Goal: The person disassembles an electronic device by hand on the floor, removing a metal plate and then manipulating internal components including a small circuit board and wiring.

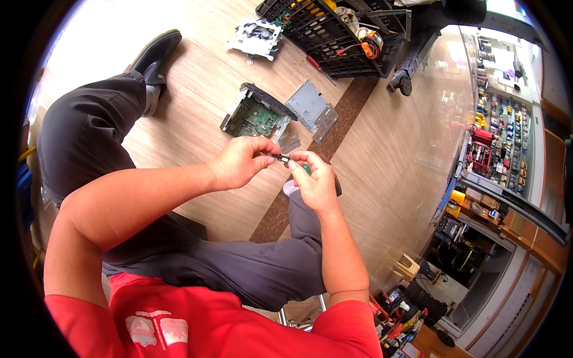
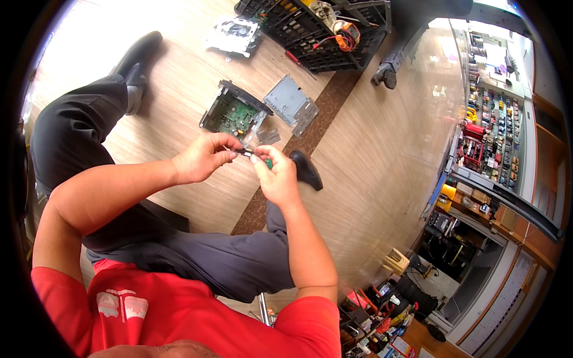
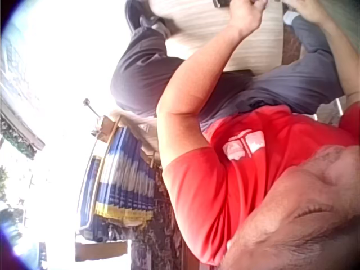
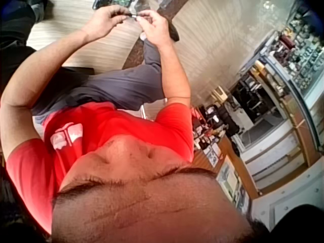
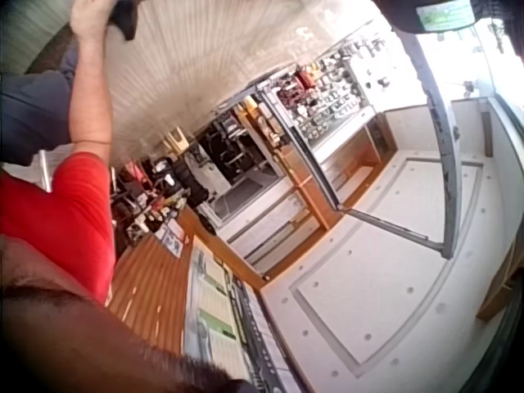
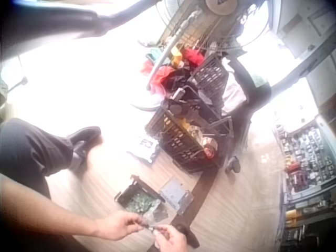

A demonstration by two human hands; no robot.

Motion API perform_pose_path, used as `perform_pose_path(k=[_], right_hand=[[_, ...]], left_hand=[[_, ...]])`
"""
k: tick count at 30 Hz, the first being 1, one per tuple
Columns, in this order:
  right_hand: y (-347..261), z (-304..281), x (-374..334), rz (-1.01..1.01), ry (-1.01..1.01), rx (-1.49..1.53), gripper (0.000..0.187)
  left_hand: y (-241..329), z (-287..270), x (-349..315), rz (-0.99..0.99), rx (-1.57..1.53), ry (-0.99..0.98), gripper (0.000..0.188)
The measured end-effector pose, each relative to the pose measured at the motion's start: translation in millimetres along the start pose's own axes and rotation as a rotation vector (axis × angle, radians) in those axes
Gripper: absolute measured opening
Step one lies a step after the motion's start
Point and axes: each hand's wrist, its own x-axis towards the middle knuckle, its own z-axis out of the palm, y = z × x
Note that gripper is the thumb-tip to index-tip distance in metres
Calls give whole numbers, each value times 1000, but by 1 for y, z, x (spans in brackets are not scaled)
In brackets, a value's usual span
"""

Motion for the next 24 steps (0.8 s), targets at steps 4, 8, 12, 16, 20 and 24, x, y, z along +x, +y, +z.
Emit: perform_pose_path(k=[4, 8, 12, 16, 20, 24], right_hand=[[4, 3, 0, 10, 14, -88, 18], [-1, 3, 0, 18, -3, -133, 19], [-2, 6, -1, -74, 39, -124, 18], [-5, 6, -3, -104, 69, -126, 14], [-12, 6, -6, -155, 85, -166, 13], [-15, 7, -8, -237, 87, -214, 12]], left_hand=[[6, 1, -4, 15, 70, -8, 17], [1, 1, -4, 24, 62, -7, 16], [4, 1, -5, 46, 90, -12, 20], [9, 2, -6, 39, 131, 4, 28], [5, 2, -6, 88, 73, 34, 43], [6, 1, -7, 63, 82, 17, 50]])
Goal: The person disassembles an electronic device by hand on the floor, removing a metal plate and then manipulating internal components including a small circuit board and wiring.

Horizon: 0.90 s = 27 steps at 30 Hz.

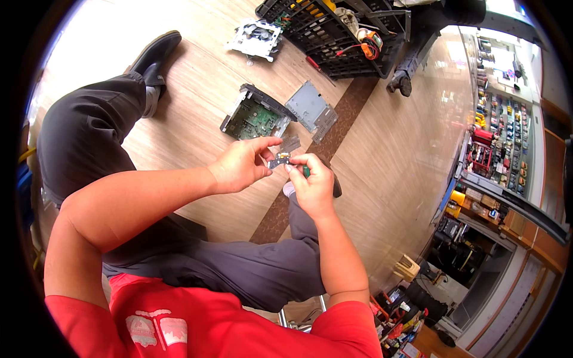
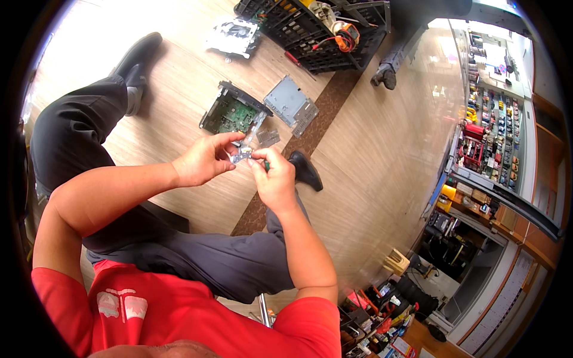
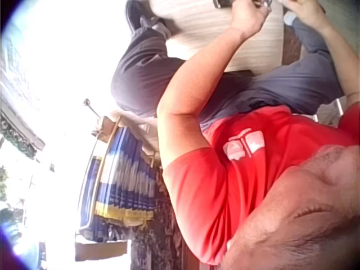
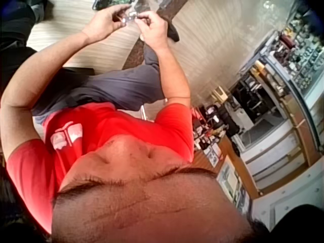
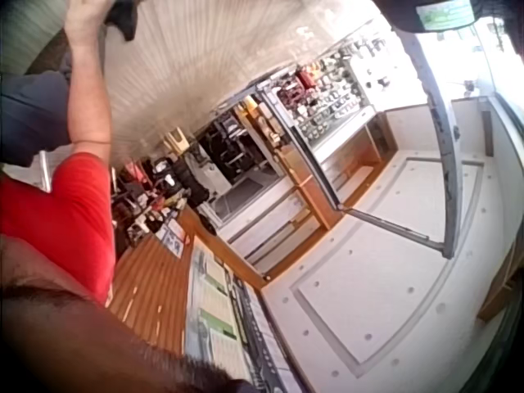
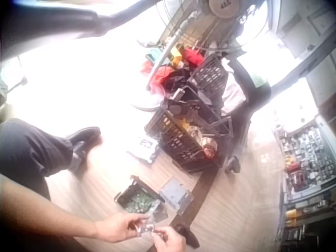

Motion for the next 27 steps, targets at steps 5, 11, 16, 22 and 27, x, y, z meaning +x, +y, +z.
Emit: perform_pose_path(k=[5, 11, 16, 22, 27], right_hand=[[2, 2, 1, -15, -1, 33, 11], [0, 2, 1, 60, -23, 72, 16], [7, 1, 2, 140, -66, 126, 26], [10, -1, 2, 160, -98, 112, 24], [12, 0, 2, 94, -51, 94, 24]], left_hand=[[1, -1, 1, -34, 27, -84, 53], [-1, -1, 2, -39, 14, -77, 49], [-6, 0, 3, -22, 10, -79, 49], [-6, 1, 2, -57, -9, -73, 41], [-14, 2, 6, -148, -181, -137, 18]])
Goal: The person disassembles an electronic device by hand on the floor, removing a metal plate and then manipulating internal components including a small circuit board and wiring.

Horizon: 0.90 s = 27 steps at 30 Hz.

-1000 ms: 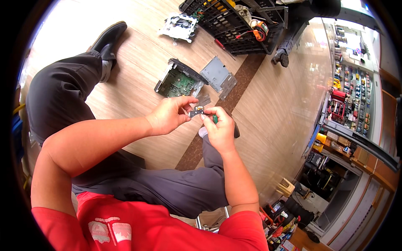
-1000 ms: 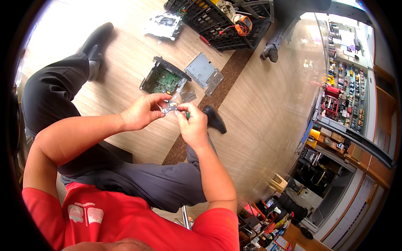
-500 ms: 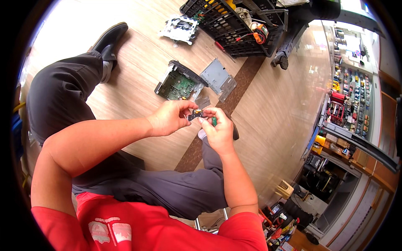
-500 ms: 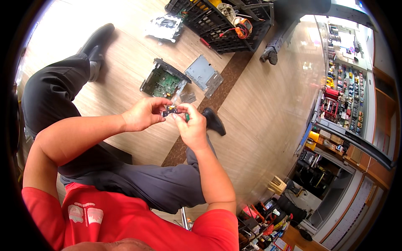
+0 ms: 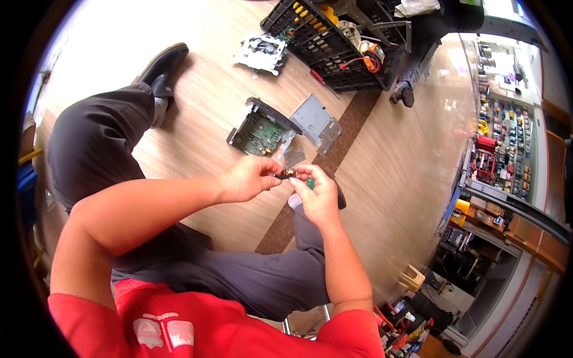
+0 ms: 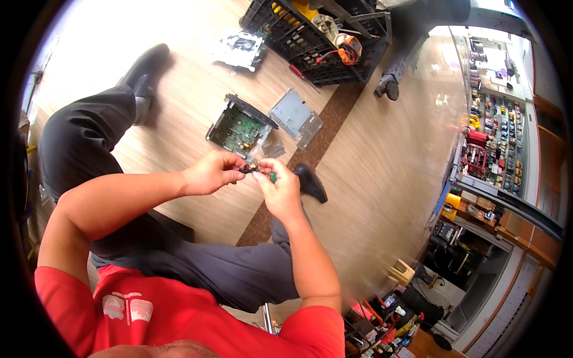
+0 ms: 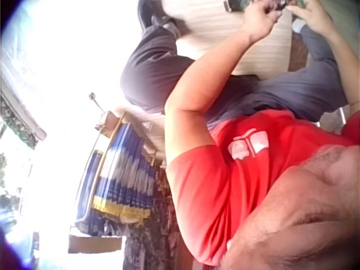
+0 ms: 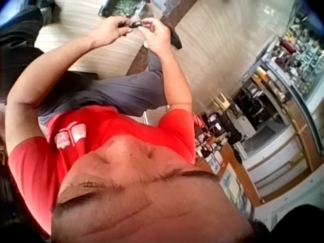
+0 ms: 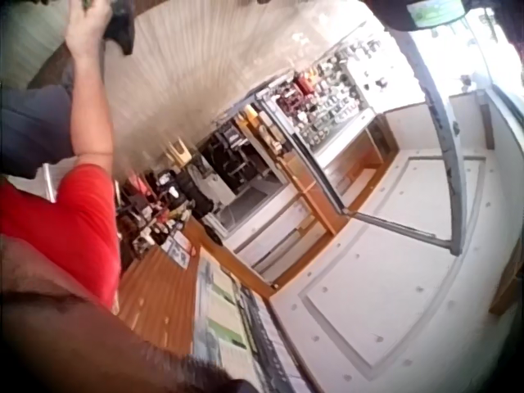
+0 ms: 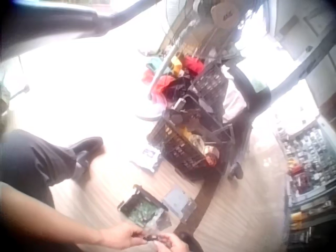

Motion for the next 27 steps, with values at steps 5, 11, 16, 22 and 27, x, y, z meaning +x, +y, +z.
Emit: perform_pose_path(k=[5, 11, 16, 22, 27], right_hand=[[-4, 0, 0, 28, -30, 44, 19], [0, -3, 0, 79, -87, 11, 14], [-8, -3, -1, 36, -34, -66, 12], [-9, -5, -1, -18, -20, -75, 12], [-12, -9, -1, -90, -49, -115, 13]], left_hand=[[-3, 0, 2, 28, 160, 51, 17], [-7, -1, 2, 60, 193, 100, 22], [6, -1, -4, -14, 4, 67, 29], [11, -5, -2, -65, -119, 4, 33], [15, -6, -3, -62, -117, -31, 35]])
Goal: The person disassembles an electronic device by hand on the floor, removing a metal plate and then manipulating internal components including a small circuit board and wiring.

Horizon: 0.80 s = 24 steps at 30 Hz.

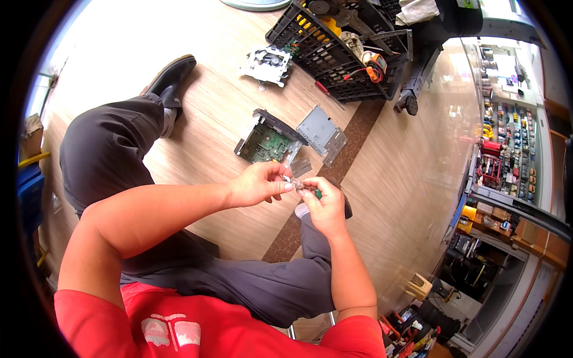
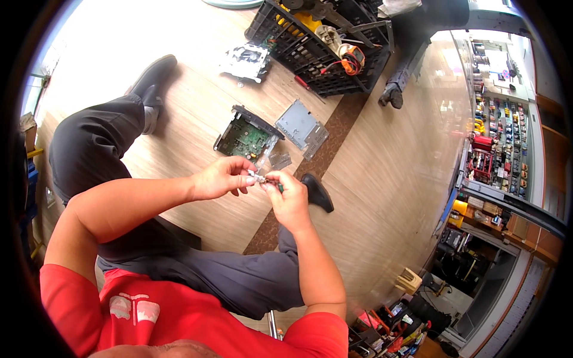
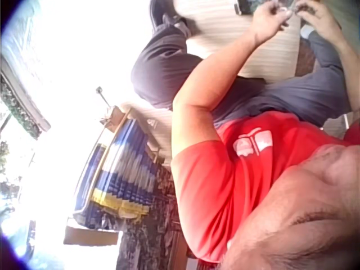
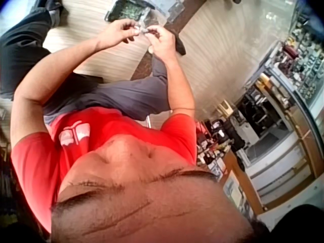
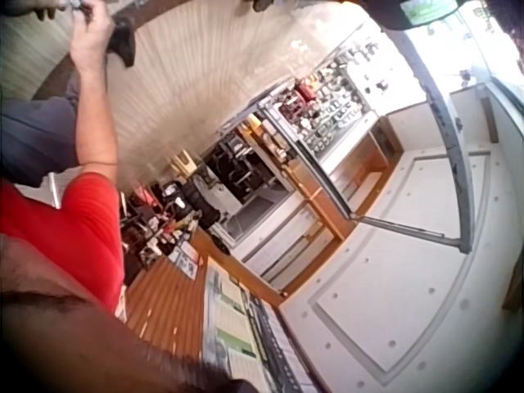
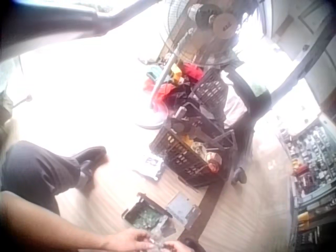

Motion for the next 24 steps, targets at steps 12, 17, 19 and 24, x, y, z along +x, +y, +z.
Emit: perform_pose_path(k=[12, 17, 19, 24], right_hand=[[7, 3, -1, -48, -15, 15, 21], [4, 3, -2, -83, -16, -1, 23], [3, 3, -2, -90, -26, -12, 24], [2, 3, -2, -34, -76, 25, 30]], left_hand=[[-4, 0, 1, 12, -48, -32, 32], [-13, 0, 6, 115, 32, 10, 38], [-15, 0, 8, 129, 73, 38, 39], [-19, -1, 11, 171, 69, 83, 41]])
